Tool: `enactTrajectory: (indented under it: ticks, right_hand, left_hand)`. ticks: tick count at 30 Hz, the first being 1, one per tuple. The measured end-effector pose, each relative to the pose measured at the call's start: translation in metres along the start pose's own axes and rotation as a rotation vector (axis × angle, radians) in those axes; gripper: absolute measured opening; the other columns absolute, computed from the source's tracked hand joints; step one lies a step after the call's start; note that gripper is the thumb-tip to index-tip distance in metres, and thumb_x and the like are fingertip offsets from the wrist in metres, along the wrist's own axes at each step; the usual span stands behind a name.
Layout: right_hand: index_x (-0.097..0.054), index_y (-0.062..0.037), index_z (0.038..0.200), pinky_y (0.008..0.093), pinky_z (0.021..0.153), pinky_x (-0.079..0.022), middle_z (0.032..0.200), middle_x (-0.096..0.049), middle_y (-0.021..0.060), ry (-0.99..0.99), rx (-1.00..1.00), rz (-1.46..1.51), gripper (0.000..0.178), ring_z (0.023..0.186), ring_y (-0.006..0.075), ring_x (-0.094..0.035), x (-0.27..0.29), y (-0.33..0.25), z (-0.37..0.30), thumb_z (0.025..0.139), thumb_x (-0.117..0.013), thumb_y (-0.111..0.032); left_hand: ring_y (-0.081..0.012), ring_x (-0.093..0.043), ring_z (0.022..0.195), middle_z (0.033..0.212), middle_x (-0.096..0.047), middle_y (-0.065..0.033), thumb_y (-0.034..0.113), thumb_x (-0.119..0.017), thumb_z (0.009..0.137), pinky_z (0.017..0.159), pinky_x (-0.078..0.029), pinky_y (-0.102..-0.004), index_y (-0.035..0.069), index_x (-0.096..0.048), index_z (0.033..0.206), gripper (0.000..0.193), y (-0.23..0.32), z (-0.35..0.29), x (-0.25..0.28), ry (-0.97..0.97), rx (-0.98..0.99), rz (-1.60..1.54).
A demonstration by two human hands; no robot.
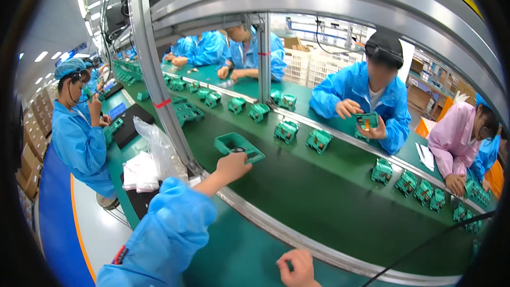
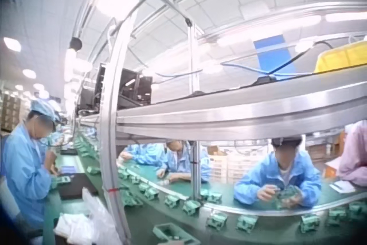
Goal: The person assembles electronic components and circuit boards into green plastic housings by hand.
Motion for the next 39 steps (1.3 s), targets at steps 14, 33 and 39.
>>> enactTrajectory:
  ticks: [14, 33, 39]
  right_hand:
    - [-0.055, -0.0083, 0.066, 0.0592, 0.094, -0.017, 0.123, -0.040, 0.0095, -0.205, -0.134, -0.395, 0.008, 0.121, 0.0353, -0.024, 0.039, -0.023, 0.008, 0.065, -0.062, -0.010]
    - [-0.057, -0.0074, 0.059, 0.0634, 0.090, -0.022, 0.129, -0.034, 0.0009, -0.565, -0.370, -0.610, 0.007, 0.120, 0.0346, -0.028, 0.009, 0.003, 0.003, 0.064, -0.060, -0.010]
    - [-0.053, -0.0075, 0.060, 0.0486, 0.086, -0.032, 0.124, -0.038, 0.0032, -0.479, -0.342, -0.537, 0.010, 0.113, 0.0311, -0.036, 0.009, 0.005, 0.007, 0.057, -0.061, -0.002]
  left_hand:
    - [-0.0126, -0.046, 0.043, 0.046, -0.043, 0.0021, 0.025, -0.059, 0.071, 0.041, -0.037, -0.0254, 0.011, -0.049, 0.072, 0.017, 0.120, -0.316, -0.026, -0.119, -0.794, -0.205]
    - [-0.0129, -0.044, 0.042, 0.044, -0.042, 0.0021, 0.022, -0.063, 0.066, 0.040, -0.035, -0.0255, 0.011, -0.045, 0.064, 0.020, 0.115, -0.324, -0.033, -0.131, -0.737, -0.288]
    - [-0.0133, -0.045, 0.042, 0.044, -0.042, 0.0016, 0.021, -0.062, 0.067, 0.039, -0.036, -0.0263, 0.011, -0.045, 0.063, 0.021, 0.117, -0.322, -0.032, -0.127, -0.735, -0.294]
Point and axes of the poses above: each hand's wrist, its own z-axis towards the middle knuckle, its own x-axis out of the back of the hand, y = z × x, the point moved 8 cm from there along z, towards the middle knuckle
